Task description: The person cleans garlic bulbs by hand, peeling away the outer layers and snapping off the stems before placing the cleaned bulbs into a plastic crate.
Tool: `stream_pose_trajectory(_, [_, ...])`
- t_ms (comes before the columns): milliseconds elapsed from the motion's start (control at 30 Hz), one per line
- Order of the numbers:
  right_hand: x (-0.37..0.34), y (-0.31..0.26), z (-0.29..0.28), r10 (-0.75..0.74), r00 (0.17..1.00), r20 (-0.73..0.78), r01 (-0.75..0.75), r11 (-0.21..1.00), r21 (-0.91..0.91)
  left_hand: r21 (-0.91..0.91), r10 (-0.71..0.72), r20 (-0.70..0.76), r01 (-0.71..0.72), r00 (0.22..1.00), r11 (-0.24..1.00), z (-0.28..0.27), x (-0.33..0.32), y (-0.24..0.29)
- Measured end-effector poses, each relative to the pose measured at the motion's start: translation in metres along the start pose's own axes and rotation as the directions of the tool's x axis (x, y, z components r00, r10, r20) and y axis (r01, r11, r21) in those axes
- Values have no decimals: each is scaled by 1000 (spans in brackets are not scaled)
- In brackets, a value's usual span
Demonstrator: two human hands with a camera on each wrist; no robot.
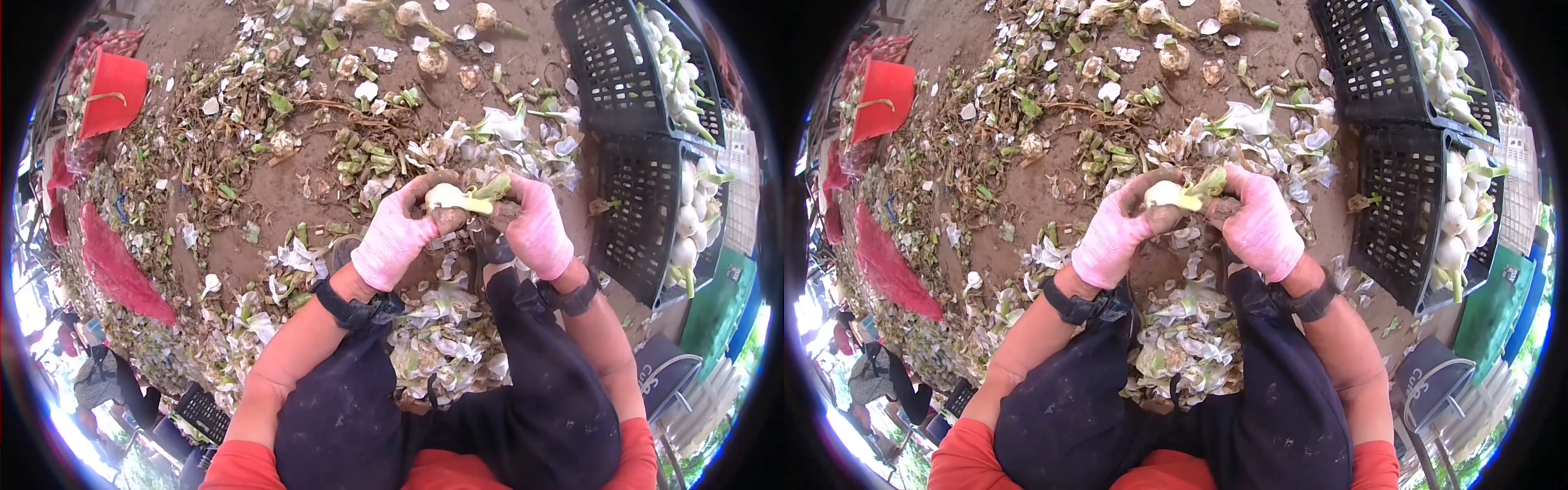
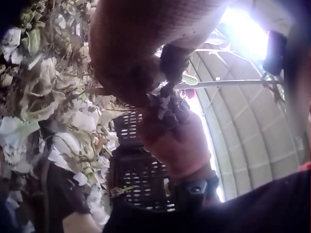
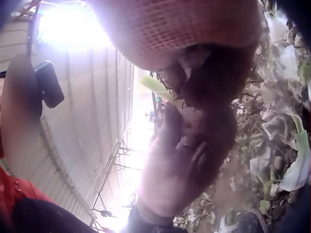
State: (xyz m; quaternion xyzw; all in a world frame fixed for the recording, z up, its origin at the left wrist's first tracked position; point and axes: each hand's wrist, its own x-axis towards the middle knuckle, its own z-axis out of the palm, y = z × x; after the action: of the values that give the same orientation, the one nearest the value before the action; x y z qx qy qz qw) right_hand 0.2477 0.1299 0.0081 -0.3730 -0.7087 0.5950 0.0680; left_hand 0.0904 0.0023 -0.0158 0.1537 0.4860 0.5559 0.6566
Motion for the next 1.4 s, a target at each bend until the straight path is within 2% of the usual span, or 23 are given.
stream_pose_trajectory(33, [1, 5, 1, -101, 994, -47, 97, 992, -84, 11, 8, -20, -8, 1000, 1000, 3, -1, 4])
stream_pose_trajectory(67, [3, 7, -1, -98, 994, -47, 94, 992, -83, 21, 17, -40, -16, 999, 1000, 5, -2, 6])
stream_pose_trajectory(133, [13, 9, -6, 36, 984, -175, -48, 997, -65, -71, -7, 35, 9, 999, 997, 5, -5, -4])
stream_pose_trajectory(167, [19, 28, -10, -144, 974, -174, 78, 937, -341, -158, 10, 78, 2, 997, 987, 5, -6, -8])
stream_pose_trajectory(267, [27, 37, -16, -151, 959, -242, 46, 919, -392, -304, 27, 148, 20, 989, 952, 8, -9, -4])
stream_pose_trajectory(300, [23, 32, -19, -275, 944, -184, 165, 874, -458, -252, 33, 128, 0, 991, 968, 6, -9, -6])
stream_pose_trajectory(333, [19, 27, -19, -274, 944, -183, 165, 874, -458, -199, 42, 111, -19, 993, 980, 5, -8, -7])
stream_pose_trajectory(400, [10, 12, -20, -302, 945, -125, 263, 930, -257, -161, 24, 90, -9, 996, 987, 6, -6, -3])
stream_pose_trajectory(433, [6, 0, -25, -94, 995, -38, 93, 995, -31, -119, 6, 67, 2, 998, 993, 7, -6, -1])
stream_pose_trajectory(467, [3, -9, -28, -92, 995, -39, 91, 995, -31, -120, 4, 68, 4, 998, 993, 9, -7, 3])
stream_pose_trajectory(533, [0, -23, -29, -39, 991, 127, 56, 990, -127, 51, 13, 26, -14, 1000, 999, 11, -8, 10])
stream_pose_trajectory(600, [0, -29, -24, -39, 993, 111, 56, 988, -146, 26, 19, 4, -19, 1000, 999, 8, -8, 5])
stream_pose_trajectory(667, [0, -32, -23, 68, 989, 128, -42, 980, -194, 1, 24, -20, -24, 999, 1000, 5, -8, -4])
stream_pose_trajectory(733, [-1, -33, -21, 54, 992, 115, -28, 976, -216, -174, 1, -29, -7, 1000, 985, 4, -7, -11])
stream_pose_trajectory(900, [-8, -33, -11, -5, 999, 38, 15, 966, -257, -318, -58, 36, 67, 998, 946, 11, -11, -1])
stream_pose_trajectory(1067, [-6, -25, -9, -180, 983, 46, 184, 918, -351, -420, -99, 89, 128, 991, 898, 9, -10, -1])
stream_pose_trajectory(1133, [3, -14, -9, -92, 996, 14, 92, 945, -315, -493, -55, 240, 171, 969, 853, 4, -12, -6])
stream_pose_trajectory(1167, [8, -7, -10, -5, 1000, -15, 1, 961, -275, -486, -111, 282, 242, 953, 840, 3, -11, -5])
stream_pose_trajectory(1200, [13, 6, -11, -7, 1000, -17, 2, 961, -275, -485, -110, 283, 241, 953, 841, 4, -12, -5])
stream_pose_trajectory(1267, [21, 30, -14, -104, 987, -125, 22, 849, -528, -461, -170, 187, 239, 967, 854, 7, -15, -4])
stream_pose_trajectory(1300, [18, 23, -20, -70, 996, -48, 37, 868, -495, -499, -20, 299, 174, 954, 849, 2, -11, -6])
stream_pose_trajectory(1333, [13, 18, -21, -67, 997, -46, 36, 867, -496, -502, -20, 298, 174, 954, 847, 1, -13, -8])
stream_pose_trajectory(1400, [3, 9, -24, -234, 972, -6, 228, 950, -216, -527, -112, 204, 206, 972, 824, 1, -13, -6])
